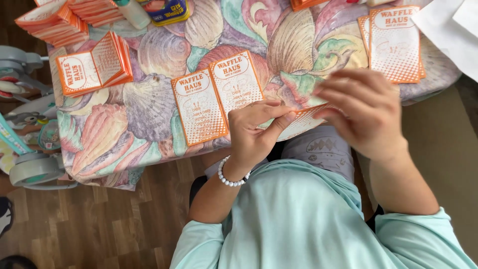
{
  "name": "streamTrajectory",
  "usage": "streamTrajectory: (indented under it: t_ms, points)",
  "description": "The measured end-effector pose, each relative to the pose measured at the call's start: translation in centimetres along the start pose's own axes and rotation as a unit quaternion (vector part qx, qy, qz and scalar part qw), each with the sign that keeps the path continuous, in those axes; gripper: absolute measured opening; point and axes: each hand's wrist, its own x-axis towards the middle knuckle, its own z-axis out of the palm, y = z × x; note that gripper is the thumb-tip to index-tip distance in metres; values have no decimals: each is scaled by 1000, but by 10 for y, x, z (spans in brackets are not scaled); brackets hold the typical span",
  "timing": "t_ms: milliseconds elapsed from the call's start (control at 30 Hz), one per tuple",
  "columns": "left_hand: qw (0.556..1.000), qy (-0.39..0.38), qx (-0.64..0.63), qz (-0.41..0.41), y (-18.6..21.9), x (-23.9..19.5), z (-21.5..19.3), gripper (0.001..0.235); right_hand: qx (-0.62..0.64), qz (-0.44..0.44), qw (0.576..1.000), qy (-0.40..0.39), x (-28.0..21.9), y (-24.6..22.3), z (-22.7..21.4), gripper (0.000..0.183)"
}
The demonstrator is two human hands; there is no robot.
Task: Applying glue to paper templates and folding them to create bags
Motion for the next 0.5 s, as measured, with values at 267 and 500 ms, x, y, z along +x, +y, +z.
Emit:
streamTrajectory:
  t_ms: [267, 500]
  points:
    - [992, -8, 50, 117, 21, 7, -17, 10, 41, -21, 998, -39, 7, -19, -2, 13]
    - [967, -96, 130, 198, 29, 15, -13, 11, -4, -34, 996, -79, 5, -24, -15, 18]
